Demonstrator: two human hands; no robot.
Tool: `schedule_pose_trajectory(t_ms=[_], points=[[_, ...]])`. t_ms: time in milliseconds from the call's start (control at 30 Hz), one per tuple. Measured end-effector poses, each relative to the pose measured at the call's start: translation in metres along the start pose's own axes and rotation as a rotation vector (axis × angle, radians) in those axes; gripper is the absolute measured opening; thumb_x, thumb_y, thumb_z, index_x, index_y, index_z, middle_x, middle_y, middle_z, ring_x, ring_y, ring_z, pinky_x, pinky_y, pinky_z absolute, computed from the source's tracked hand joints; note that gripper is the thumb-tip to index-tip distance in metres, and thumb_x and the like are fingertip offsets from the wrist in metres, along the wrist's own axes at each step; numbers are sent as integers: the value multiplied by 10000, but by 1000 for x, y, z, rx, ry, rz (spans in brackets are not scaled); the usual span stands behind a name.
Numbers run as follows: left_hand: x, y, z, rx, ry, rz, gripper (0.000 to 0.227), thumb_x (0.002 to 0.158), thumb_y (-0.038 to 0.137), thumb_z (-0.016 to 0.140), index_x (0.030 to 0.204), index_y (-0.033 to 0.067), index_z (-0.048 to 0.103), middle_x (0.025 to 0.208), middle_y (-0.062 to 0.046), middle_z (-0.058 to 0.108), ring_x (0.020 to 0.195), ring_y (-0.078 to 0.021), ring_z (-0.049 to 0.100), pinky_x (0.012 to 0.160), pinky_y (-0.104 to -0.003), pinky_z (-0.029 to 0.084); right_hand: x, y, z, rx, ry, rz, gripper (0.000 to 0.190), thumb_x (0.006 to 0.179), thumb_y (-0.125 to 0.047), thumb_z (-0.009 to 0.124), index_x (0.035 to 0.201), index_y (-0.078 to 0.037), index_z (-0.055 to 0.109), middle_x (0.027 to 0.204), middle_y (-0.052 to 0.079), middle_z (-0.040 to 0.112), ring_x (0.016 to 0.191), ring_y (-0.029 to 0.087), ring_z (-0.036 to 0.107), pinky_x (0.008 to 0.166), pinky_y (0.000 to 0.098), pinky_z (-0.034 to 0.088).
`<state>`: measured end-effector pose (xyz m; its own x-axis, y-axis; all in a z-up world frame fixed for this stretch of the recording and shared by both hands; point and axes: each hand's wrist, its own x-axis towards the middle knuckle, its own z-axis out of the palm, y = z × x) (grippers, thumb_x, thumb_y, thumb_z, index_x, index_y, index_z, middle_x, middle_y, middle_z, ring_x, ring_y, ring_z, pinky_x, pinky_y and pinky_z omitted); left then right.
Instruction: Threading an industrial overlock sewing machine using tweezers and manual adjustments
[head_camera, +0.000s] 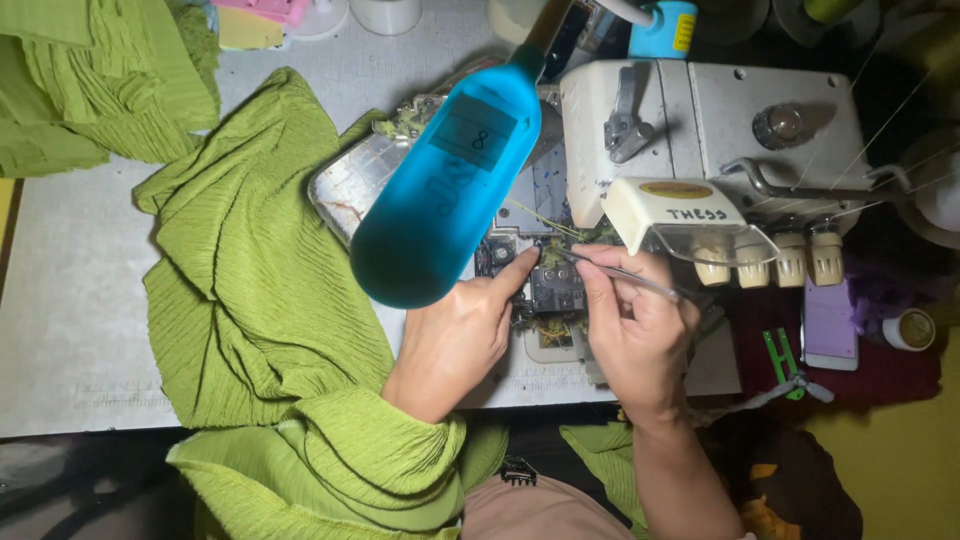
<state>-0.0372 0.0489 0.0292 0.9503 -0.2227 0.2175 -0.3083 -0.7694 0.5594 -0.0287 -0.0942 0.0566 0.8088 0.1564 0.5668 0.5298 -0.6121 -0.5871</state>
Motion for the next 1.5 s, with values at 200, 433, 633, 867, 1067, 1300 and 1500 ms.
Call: schedule_pose_trajectory(t_ms=[200,433,633,867,1067,1300,1500], points=[[0,0,0,64,32,9,352,751,56,441,1058,158,578,507,-99,582,453,-256,564,413,-361,414,2,-3,3,-45,-22,-154,62,765,97,567,784,39,554,799,176,635,573,223,623,468,274,496],[2,10,-19,-2,179,62,317,754,19,446,992,143,616,599,-129,608,592,-299,580,499,-397,443,8,-12,2,-86,-20,-147,54,772,102,577,803,60,562,687,152,625,500,212,599,429,278,469],[10,3,-21,-12,131,98,344,757,-19,410,984,122,627,637,-117,610,634,-294,589,543,-378,443,2,-6,5,-128,6,-135,86,788,38,604,873,25,601,392,6,451,325,112,402,375,207,351],[13,6,-29,-9,94,36,326,767,69,418,1036,103,599,763,-148,603,730,-320,566,629,-418,426,-1,-1,6,-115,33,-142,74,779,52,624,850,47,605,389,9,435,350,104,427,446,205,404],[9,8,-26,27,105,-11,318,796,214,446,1077,130,570,883,-171,589,860,-344,539,711,-467,416,1,8,9,-68,-28,-129,56,762,101,590,815,103,572,422,96,484,304,121,380,338,229,342],[-2,3,-17,66,113,-46,362,826,359,473,1118,157,542,1003,-195,576,989,-369,512,794,-516,406,-18,-2,-8,173,249,-11,92,772,88,578,827,71,505,738,193,625,394,92,490,402,195,409],[-25,-21,18,313,289,-74,349,777,353,579,1117,294,527,1233,-159,393,1161,-406,321,985,-472,269,-52,28,-35,199,475,145,128,853,-130,431,910,-40,361,675,164,478,543,227,494,581,282,423]])
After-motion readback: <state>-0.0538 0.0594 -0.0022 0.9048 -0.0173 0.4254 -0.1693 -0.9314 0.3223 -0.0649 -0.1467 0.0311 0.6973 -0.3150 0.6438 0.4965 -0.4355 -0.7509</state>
